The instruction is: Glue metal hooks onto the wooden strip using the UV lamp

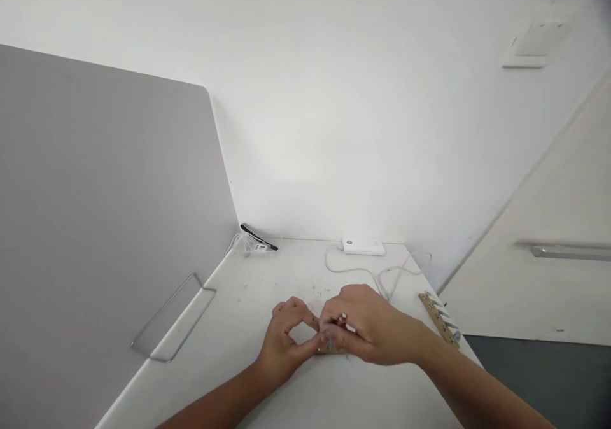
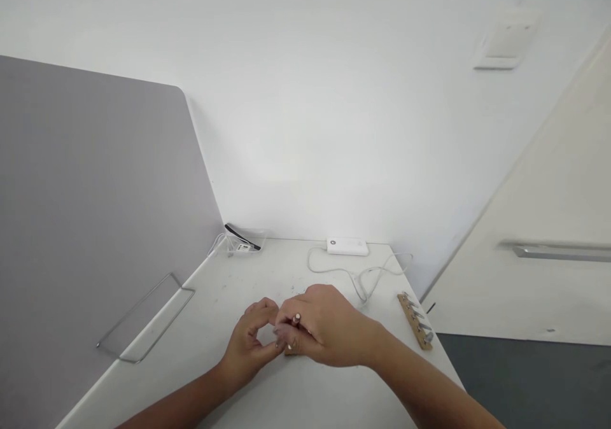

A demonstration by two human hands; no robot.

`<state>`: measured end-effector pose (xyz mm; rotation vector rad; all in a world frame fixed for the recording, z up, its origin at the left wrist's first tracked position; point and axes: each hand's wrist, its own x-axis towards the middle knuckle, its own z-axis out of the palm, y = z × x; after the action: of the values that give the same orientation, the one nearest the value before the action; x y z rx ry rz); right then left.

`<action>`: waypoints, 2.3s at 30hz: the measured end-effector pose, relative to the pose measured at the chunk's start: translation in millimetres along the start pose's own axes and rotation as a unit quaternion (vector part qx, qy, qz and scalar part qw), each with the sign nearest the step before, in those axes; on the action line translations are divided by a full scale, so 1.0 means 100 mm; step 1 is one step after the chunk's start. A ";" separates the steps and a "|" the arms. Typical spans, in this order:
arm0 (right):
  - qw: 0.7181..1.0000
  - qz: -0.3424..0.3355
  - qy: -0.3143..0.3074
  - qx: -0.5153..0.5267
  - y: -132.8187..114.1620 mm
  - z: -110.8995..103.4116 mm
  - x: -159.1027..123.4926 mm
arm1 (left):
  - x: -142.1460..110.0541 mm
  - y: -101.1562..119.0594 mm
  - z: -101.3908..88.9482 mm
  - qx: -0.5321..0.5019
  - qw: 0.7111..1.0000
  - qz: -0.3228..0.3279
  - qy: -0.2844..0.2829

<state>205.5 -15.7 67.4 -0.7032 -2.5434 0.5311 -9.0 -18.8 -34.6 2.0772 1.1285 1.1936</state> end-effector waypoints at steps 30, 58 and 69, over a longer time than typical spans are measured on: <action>0.996 -0.012 0.081 -0.029 -0.08 -0.02 -0.02 | 0.00 0.02 0.00 0.008 1.000 -0.011 0.000; 0.993 0.022 0.106 -0.044 0.08 0.04 0.01 | 0.00 0.01 0.01 -0.018 1.000 -0.001 -0.002; 0.999 0.020 -0.033 -0.032 0.08 -0.15 -0.02 | 0.01 0.04 -0.01 -0.019 0.999 0.007 0.027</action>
<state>218.2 -7.1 75.6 -0.7738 -2.6227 0.4948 -7.5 -19.9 -30.4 2.0386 1.1084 1.2744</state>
